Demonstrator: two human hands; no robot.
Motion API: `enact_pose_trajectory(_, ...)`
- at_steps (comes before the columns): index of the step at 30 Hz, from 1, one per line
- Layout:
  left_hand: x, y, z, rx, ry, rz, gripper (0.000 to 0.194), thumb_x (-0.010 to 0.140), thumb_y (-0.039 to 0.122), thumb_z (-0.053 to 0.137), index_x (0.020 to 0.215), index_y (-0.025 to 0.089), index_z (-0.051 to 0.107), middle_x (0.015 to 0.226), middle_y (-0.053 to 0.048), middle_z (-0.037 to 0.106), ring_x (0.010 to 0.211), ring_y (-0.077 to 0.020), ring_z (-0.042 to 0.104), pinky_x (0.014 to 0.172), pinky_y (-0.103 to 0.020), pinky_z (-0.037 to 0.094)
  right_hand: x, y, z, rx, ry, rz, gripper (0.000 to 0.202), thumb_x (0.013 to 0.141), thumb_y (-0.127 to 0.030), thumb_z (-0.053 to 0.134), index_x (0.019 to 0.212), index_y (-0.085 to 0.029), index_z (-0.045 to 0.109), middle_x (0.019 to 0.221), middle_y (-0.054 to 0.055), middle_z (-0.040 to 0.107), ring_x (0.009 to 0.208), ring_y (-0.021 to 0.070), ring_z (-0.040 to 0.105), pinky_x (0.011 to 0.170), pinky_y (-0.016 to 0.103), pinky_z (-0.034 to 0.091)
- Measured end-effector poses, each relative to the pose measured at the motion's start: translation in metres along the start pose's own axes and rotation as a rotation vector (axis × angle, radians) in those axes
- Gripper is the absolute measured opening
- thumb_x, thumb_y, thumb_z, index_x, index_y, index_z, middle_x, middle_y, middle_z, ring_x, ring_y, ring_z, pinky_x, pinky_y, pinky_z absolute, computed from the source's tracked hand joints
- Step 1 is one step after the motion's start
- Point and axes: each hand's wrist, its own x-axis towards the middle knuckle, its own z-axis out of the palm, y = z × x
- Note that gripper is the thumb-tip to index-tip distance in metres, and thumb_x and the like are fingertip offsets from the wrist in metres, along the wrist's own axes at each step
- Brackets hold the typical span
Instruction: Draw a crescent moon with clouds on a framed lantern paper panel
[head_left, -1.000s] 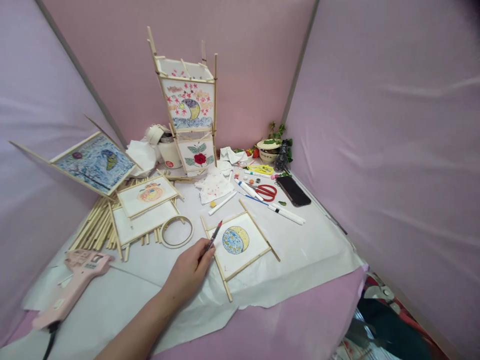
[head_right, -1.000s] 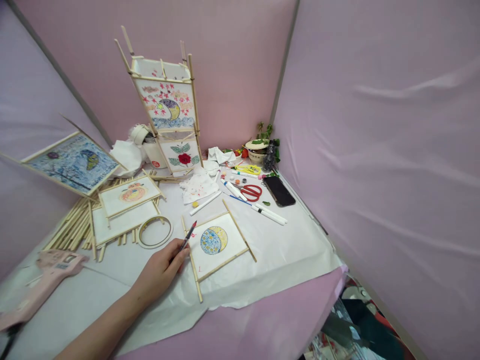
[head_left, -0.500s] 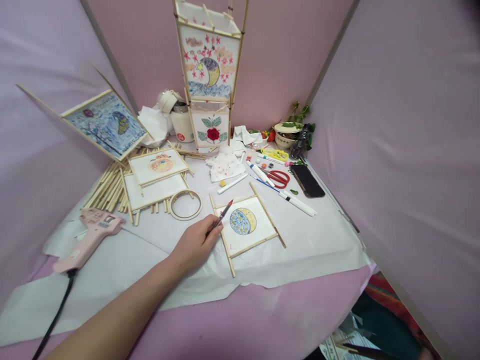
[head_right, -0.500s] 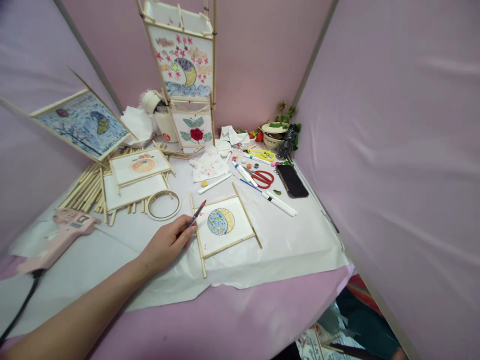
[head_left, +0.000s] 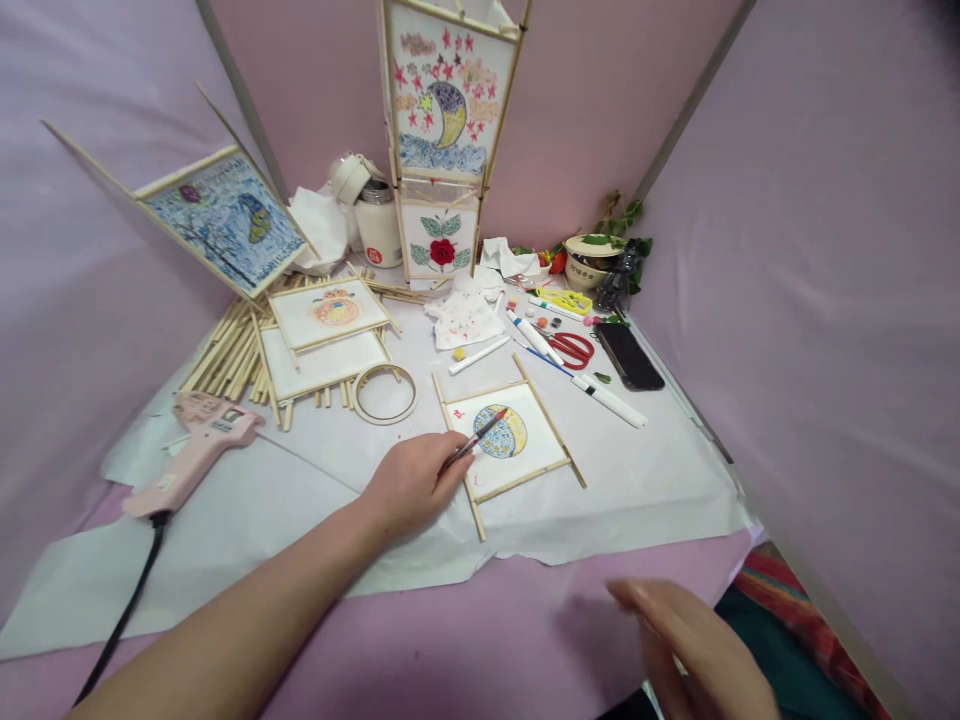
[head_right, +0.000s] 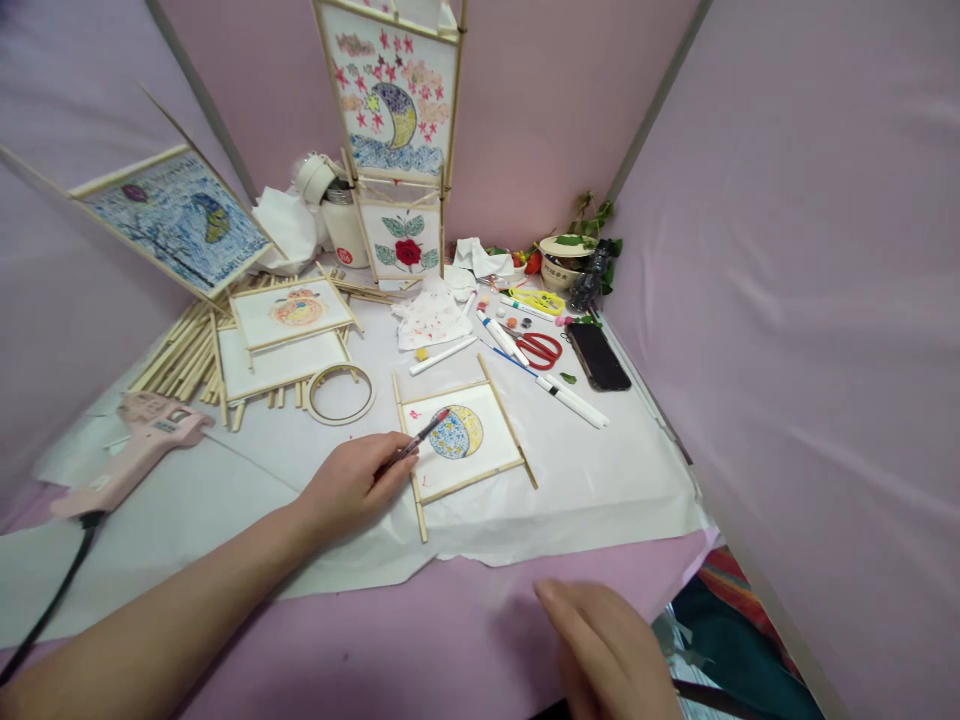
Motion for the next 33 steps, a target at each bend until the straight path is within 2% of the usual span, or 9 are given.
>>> enact_pose_trajectory(2,-0.003,0.001,0.002,0.019,0.014,0.046,0.024,0.096,0.033,0.039,0.097,0.021,0.060,0.073,-0.002,0.062,0.069,-0.0190,0.058,0.064,-0.029,0.039,0.059,-0.003,0.023,0.047,0.050,-0.151,0.068,0.084,0.000,0.045,0.147,-0.022,0.035,0.111,0.012,0.070,0.098,0.0236,0.068,0.079,0.037,0.059)
enact_pose_trajectory(4,-0.007,0.001,0.004,0.004,0.052,0.065,0.023,0.097,0.032,0.039,0.096,0.020,0.059,0.071,-0.001,0.061,0.066,-0.0180,0.058,0.063,-0.029,0.039,0.110,-0.007,0.050,0.036,0.041,-0.207,0.063,0.087,0.001,0.042,0.146,-0.019,0.033,0.112,0.014,0.068,0.098,0.0227,0.066,0.077,0.036,0.057)
enact_pose_trajectory(8,-0.010,-0.002,0.006,-0.004,0.132,0.045,0.021,0.096,0.028,0.038,0.087,0.019,0.055,0.067,0.000,0.058,0.060,-0.0166,0.055,0.059,-0.028,0.037,0.164,-0.010,0.097,-0.009,0.036,-0.295,0.045,0.092,-0.005,0.042,0.135,-0.015,0.045,0.102,0.014,0.067,0.091,0.0229,0.064,0.075,0.036,0.055)
enact_pose_trajectory(11,-0.009,-0.005,0.006,-0.003,0.121,0.051,0.021,0.096,0.029,0.040,0.086,0.019,0.055,0.066,0.000,0.056,0.060,-0.0167,0.053,0.059,-0.028,0.036,0.168,0.001,0.115,-0.024,0.077,-0.289,0.036,0.090,-0.008,0.047,0.124,-0.016,0.053,0.091,0.012,0.065,0.083,0.0223,0.061,0.069,0.034,0.051)
enact_pose_trajectory(14,-0.008,-0.004,0.001,-0.047,0.074,0.167,0.024,0.093,0.039,0.047,0.097,0.018,0.058,0.066,-0.001,0.057,0.064,-0.0188,0.054,0.063,-0.031,0.040,0.165,0.017,0.115,-0.022,0.124,-0.239,0.025,0.089,-0.009,0.050,0.111,-0.018,0.057,0.082,0.008,0.062,0.077,0.0203,0.059,0.067,0.033,0.049)
enact_pose_trajectory(17,-0.006,-0.004,-0.003,-0.092,0.125,0.208,0.038,0.091,0.045,0.051,0.115,0.016,0.057,0.092,-0.008,0.066,0.087,-0.0240,0.058,0.080,-0.038,0.044,0.161,0.029,0.103,0.100,0.207,-0.070,0.018,0.088,-0.010,0.054,0.103,-0.021,0.056,0.077,0.003,0.059,0.068,0.0161,0.056,0.063,0.030,0.047)
enact_pose_trajectory(20,-0.003,-0.007,-0.003,-0.053,0.121,0.177,0.050,0.089,0.052,0.054,0.126,0.018,0.052,0.122,-0.013,0.061,0.117,-0.0302,0.051,0.100,-0.045,0.037,0.153,0.031,0.094,0.278,0.266,0.097,0.010,0.087,-0.013,0.057,0.093,-0.021,0.055,0.074,0.000,0.056,0.059,0.0126,0.052,0.054,0.027,0.044)
enact_pose_trajectory(26,0.001,-0.009,0.007,0.150,-0.055,0.172,0.082,0.079,0.060,0.064,0.143,0.017,0.036,0.148,-0.015,0.040,0.140,-0.0338,0.028,0.115,-0.054,0.018,0.136,0.024,0.099,0.742,0.026,0.129,0.008,0.085,-0.015,0.056,0.089,-0.021,0.052,0.073,0.001,0.059,0.061,0.0137,0.058,0.054,0.027,0.048)
enact_pose_trajectory(33,0.005,-0.006,0.007,0.172,-0.138,0.189,0.084,0.078,0.058,0.064,0.144,0.013,0.036,0.152,-0.018,0.032,0.142,-0.0357,0.024,0.117,-0.057,0.012,0.148,0.021,0.095,0.642,-0.054,0.036,0.014,0.081,-0.009,0.055,0.080,-0.022,0.049,0.066,0.000,0.061,0.060,0.0137,0.060,0.055,0.026,0.049)
